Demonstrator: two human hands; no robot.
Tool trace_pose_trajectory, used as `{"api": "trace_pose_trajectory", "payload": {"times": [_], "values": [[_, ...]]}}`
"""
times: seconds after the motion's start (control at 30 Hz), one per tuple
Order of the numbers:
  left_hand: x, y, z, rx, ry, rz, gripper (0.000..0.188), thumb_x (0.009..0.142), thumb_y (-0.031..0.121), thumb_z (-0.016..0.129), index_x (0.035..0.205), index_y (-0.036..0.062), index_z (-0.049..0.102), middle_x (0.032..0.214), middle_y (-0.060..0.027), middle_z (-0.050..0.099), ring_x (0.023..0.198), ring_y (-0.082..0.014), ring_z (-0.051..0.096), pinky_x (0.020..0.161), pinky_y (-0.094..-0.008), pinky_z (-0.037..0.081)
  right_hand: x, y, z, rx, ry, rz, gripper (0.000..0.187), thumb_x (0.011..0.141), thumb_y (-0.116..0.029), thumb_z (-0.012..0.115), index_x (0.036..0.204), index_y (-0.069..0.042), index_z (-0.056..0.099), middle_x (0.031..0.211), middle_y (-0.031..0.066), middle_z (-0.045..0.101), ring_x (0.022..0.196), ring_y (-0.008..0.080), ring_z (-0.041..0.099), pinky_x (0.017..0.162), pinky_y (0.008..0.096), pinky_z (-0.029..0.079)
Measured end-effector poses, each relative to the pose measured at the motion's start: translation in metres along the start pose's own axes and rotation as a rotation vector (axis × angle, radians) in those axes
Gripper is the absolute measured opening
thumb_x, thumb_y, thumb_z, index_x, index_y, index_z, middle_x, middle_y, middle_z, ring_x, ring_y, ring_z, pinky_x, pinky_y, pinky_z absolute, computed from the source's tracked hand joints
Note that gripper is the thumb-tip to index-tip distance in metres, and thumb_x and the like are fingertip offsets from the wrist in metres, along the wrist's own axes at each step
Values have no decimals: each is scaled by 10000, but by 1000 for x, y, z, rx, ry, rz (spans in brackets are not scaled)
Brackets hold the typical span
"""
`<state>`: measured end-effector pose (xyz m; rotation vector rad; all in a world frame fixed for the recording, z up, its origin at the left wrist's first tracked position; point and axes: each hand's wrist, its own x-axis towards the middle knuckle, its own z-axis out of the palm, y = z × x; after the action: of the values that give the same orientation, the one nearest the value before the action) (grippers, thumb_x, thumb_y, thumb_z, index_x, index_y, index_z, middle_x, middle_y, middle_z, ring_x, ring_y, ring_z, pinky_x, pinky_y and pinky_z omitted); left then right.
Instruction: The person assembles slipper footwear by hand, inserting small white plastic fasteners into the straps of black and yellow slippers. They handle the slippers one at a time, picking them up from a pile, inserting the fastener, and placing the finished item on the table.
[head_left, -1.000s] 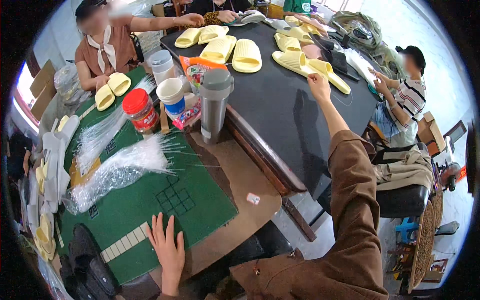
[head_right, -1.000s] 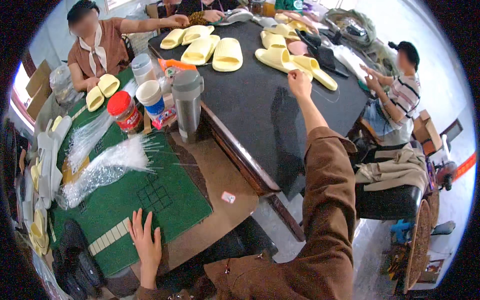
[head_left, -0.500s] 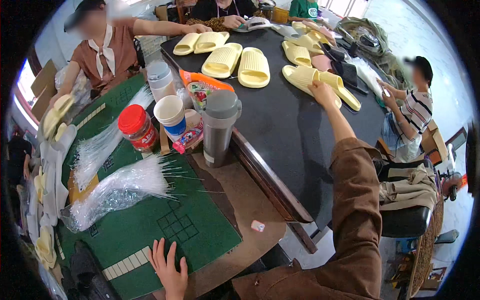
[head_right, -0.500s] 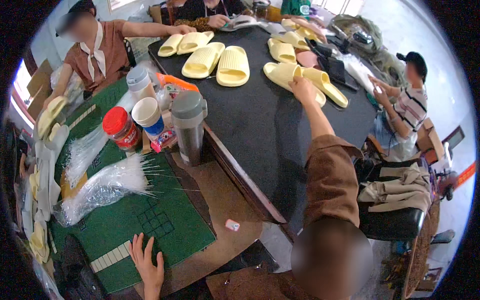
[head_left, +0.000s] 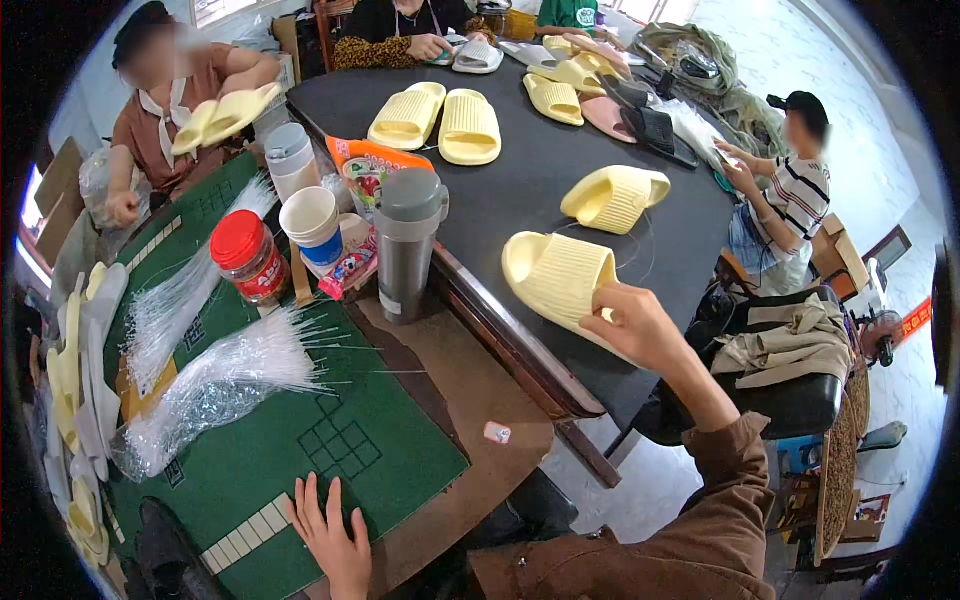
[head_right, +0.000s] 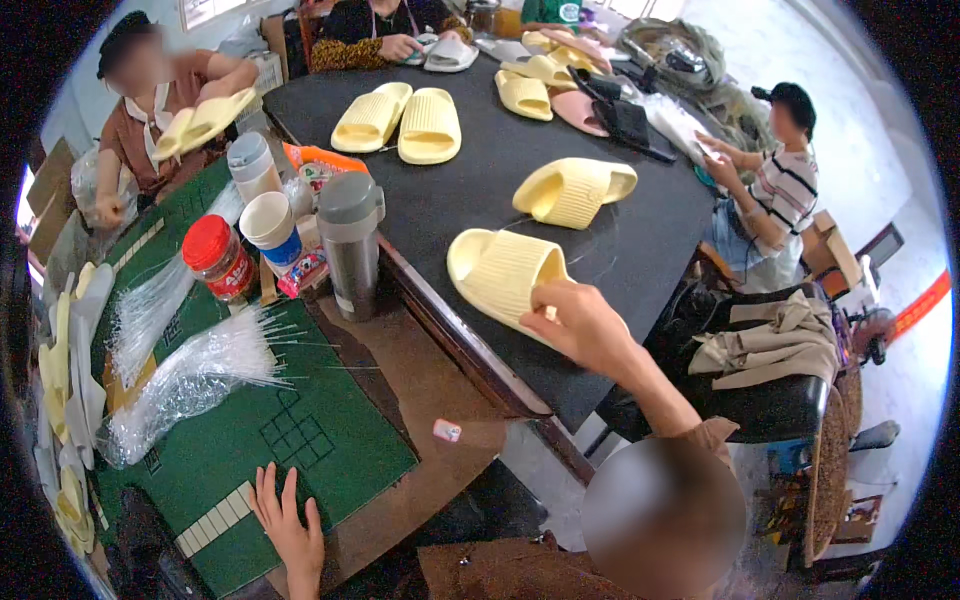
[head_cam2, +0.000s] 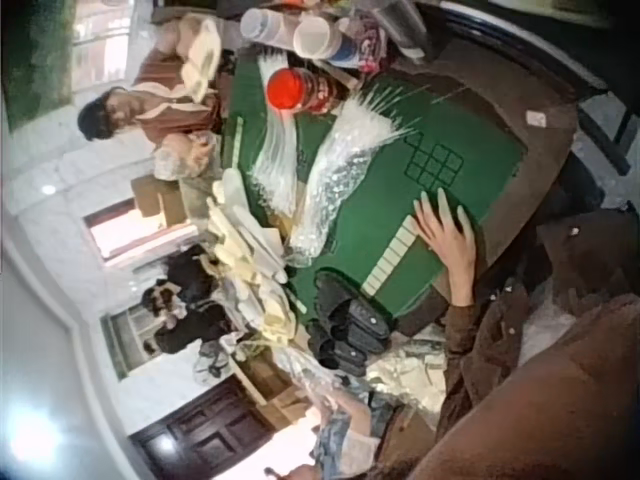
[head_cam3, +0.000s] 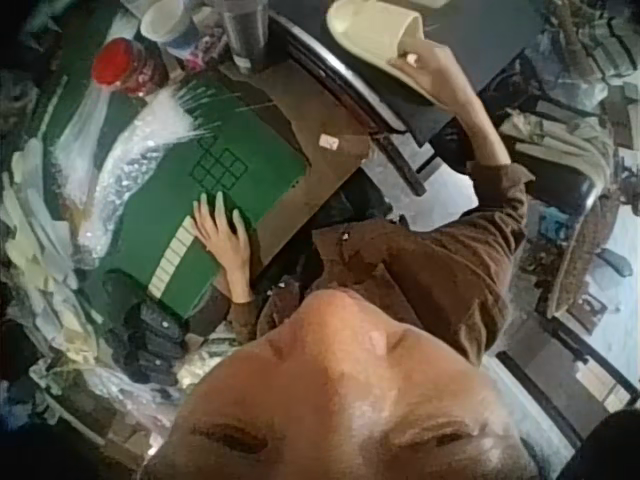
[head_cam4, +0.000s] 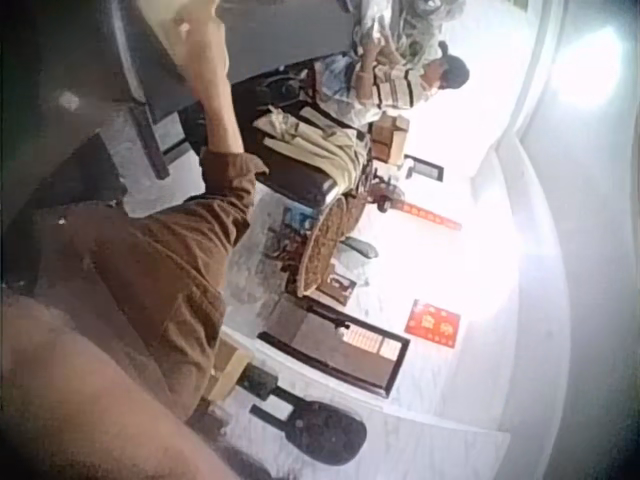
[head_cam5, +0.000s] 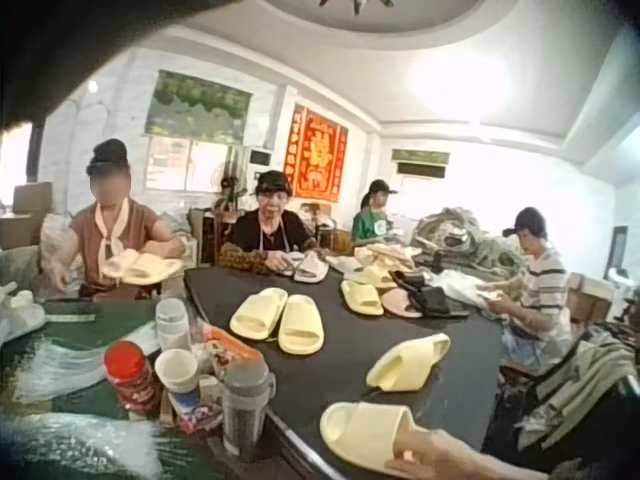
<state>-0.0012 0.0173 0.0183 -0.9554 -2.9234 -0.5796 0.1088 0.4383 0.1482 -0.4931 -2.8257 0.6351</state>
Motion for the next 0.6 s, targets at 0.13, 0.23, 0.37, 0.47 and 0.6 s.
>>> {"api": "trace_pose_trajectory", "payload": {"times": [0.13,0.23,0.37,0.47,0.6], "values": [[-1,-4,3,2,-9,13,457,850,106,580,1301,60,515,1440,-180,371,1376,-381,282,1139,-561,160,0,-7,4,1,110,-127,195,868,-159,652,934,22,623,868,172,640,782,326,633,679,392,488],[-2,-4,3,-8,5,26,459,842,124,582,1291,53,520,1427,-195,378,1365,-397,290,1134,-574,162,10,47,7,230,308,17,179,876,-116,635,1006,6,648,931,145,663,805,282,650,689,359,502],[-2,-3,2,-25,26,20,444,841,125,585,1276,51,532,1420,-194,386,1360,-397,299,1134,-570,165,41,91,-19,-30,533,183,304,859,-70,622,1161,-32,619,1199,165,601,1044,266,622,819,324,519],[1,-3,3,-29,38,41,429,844,126,585,1263,49,541,1416,-190,391,1359,-393,302,1135,-568,167,77,162,-17,-229,539,74,388,817,-117,669,1195,-60,604,1249,156,570,1104,314,586,889,394,489],[1,-3,1,-43,31,27,420,850,129,586,1260,47,543,1412,-185,395,1360,-386,303,1135,-567,167,124,158,-11,-302,458,-17,383,800,-179,692,1154,-57,613,1187,153,601,1064,348,592,899,419,473]]}}
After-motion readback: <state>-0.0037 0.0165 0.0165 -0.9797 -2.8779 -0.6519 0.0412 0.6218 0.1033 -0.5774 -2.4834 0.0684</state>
